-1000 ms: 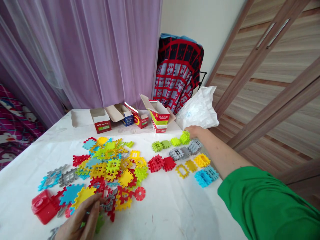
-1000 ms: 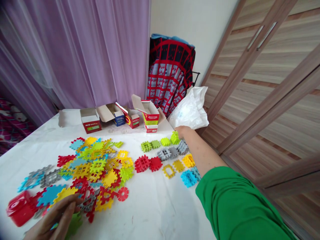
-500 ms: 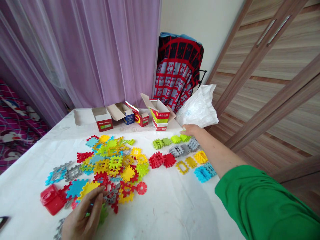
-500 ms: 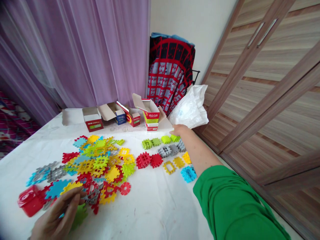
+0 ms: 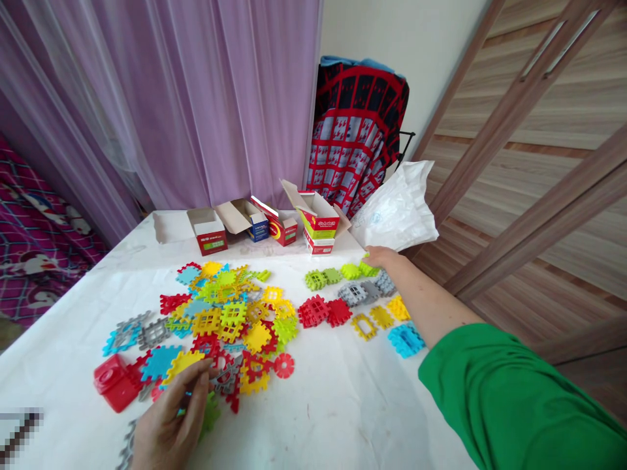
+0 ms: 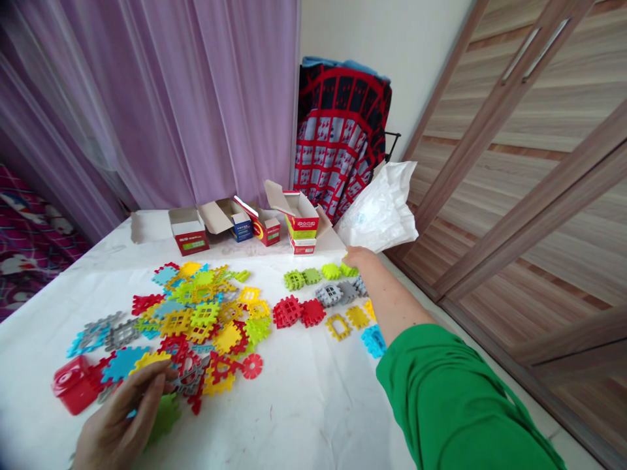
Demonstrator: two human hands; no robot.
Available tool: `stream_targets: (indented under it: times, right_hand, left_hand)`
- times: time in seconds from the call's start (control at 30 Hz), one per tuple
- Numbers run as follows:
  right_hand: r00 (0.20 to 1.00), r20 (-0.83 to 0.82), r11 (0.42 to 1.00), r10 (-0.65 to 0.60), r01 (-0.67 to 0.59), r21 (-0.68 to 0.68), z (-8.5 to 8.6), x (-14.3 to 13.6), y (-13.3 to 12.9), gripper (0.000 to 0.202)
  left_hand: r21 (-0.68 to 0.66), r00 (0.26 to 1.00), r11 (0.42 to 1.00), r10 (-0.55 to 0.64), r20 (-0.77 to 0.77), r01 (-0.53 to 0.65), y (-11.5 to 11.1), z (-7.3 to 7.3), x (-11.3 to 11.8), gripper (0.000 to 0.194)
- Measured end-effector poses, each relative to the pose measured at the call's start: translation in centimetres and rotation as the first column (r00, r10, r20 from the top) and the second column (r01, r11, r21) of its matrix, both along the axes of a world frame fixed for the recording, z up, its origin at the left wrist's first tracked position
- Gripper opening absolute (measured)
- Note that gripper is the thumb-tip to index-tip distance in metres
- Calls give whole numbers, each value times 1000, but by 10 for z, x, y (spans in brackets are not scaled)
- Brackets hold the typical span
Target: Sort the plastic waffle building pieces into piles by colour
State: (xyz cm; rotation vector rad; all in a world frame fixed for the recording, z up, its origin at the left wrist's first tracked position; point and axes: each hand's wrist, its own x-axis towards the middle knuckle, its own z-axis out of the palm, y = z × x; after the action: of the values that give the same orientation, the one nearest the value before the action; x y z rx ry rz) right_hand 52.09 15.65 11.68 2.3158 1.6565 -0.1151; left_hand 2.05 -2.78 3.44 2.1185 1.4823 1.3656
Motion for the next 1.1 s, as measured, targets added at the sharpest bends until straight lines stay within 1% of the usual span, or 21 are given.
stream_targets:
  times: [0.07, 0.13, 0.23, 0.3, 0.37, 0.43, 0.47, 0.57, 0.7, 0.77, 0.9, 1.0, 1.1]
  right_hand:
    - [1000, 24, 1000, 2, -3, 29, 4, -5, -3, 60]
    - [998, 45, 996, 45, -48, 75, 8, -14, -6, 61]
    - [975, 36, 967, 220, -223, 123, 11, -41, -12, 59]
    - [925, 2, 919, 379, -377, 113, 8, -64, -15, 63]
    - [849, -35, 849, 527, -523, 78, 3, -88, -17, 70]
    - [782, -50, 783, 621, -620, 46, -2, -109, -19, 76]
    - [764, -48, 766, 643, -642, 31, -4, -117, -19, 77]
    - [767, -23, 767, 641, -641, -20, -7, -133, -18, 77]
    - [792, 0, 789, 610, -608, -88, -8, -138, -18, 67]
    - [800, 1, 797, 600, -598, -80, -9, -138, -18, 64]
    - [809, -16, 808, 588, -588, -43, -8, -133, -17, 64]
    - [812, -46, 813, 581, -582, -5, -1, -132, -15, 66]
    - [809, -58, 811, 585, -583, 35, 5, -140, -11, 68]
  left_hand:
    - [-5, 1000, 1000, -3, 5, 3, 0, 1, 1, 25]
    - [-13, 1000, 1000, -2, 14, 2, 0, 3, 2, 25]
    - [-26, 999, 1000, 12, 32, -11, -1, 6, 3, 27]
    - [-40, 999, 999, 17, 43, -16, -2, 5, 3, 29]
    - [-66, 999, 998, 12, 42, -9, -1, 3, 2, 29]
    - [-94, 999, 996, -6, 34, 9, -1, 1, 1, 29]
    - [-105, 999, 994, -12, 32, 15, 0, 0, 1, 29]
    - [-107, 999, 994, -17, 42, 22, 1, -1, 0, 29]
    - [-110, 998, 994, -19, 54, 25, 0, -1, 0, 29]
    - [-125, 998, 992, -17, 62, 25, -1, -3, 0, 29]
    - [-172, 996, 985, -9, 92, 25, -4, -2, 2, 29]
    - [-167, 991, 986, 6, 130, 16, -5, 2, 5, 30]
    - [-164, 989, 986, 1, 146, 23, -5, 3, 7, 30]
